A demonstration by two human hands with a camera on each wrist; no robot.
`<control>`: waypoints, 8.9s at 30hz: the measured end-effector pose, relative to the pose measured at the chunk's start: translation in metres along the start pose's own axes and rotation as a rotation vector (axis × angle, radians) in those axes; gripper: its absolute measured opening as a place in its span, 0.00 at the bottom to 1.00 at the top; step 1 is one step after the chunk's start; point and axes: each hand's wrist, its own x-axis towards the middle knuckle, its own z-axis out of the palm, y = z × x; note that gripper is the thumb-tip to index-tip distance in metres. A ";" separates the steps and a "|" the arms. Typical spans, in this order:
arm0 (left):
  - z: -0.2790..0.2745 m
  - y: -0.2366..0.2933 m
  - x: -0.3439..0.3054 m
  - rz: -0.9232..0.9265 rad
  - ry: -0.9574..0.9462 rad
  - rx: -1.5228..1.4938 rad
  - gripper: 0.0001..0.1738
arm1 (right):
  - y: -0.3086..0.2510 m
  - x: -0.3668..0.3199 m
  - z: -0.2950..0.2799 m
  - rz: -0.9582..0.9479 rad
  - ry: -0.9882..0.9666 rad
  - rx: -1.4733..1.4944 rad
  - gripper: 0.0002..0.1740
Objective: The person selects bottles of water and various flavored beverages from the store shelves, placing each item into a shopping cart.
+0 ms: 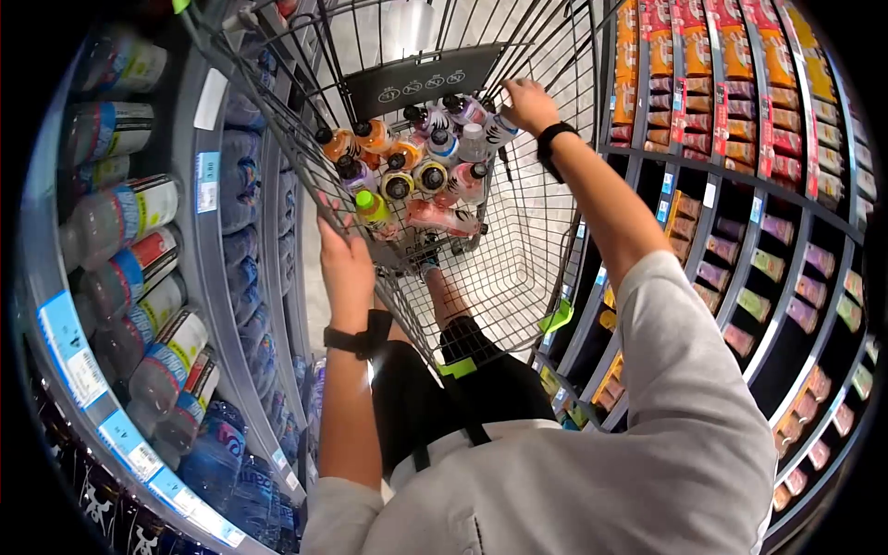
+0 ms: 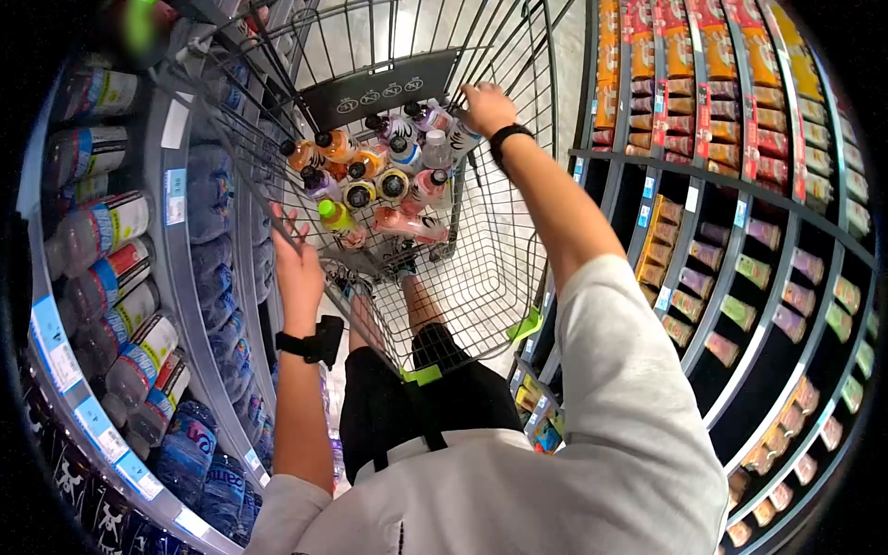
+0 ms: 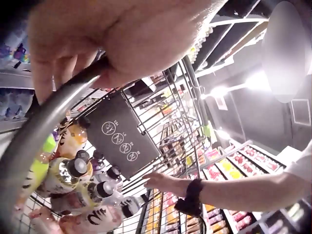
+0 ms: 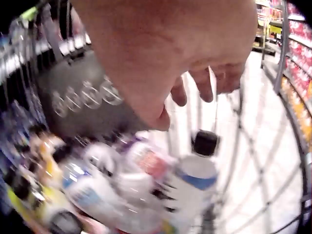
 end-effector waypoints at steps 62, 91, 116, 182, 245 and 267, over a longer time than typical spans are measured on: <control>0.127 0.110 0.164 0.048 -0.287 0.057 0.39 | 0.087 -0.098 0.174 0.625 -0.102 1.183 0.50; -0.092 0.198 0.040 0.322 -0.056 -0.152 0.40 | -0.251 -0.047 -0.202 -0.395 0.225 1.233 0.41; -0.132 0.170 0.038 0.179 0.203 -0.036 0.45 | -0.355 0.008 -0.190 -0.667 0.491 1.087 0.37; 0.180 0.081 0.208 0.192 -0.064 0.172 0.17 | -0.298 0.277 -0.204 -0.507 0.478 1.318 0.39; 0.035 0.249 0.269 0.311 0.371 0.231 0.41 | -0.097 0.173 -0.261 -0.552 -0.267 1.416 0.53; -0.018 0.206 0.385 0.104 0.368 -0.344 0.36 | -0.284 0.338 -0.253 -0.620 0.067 1.085 0.41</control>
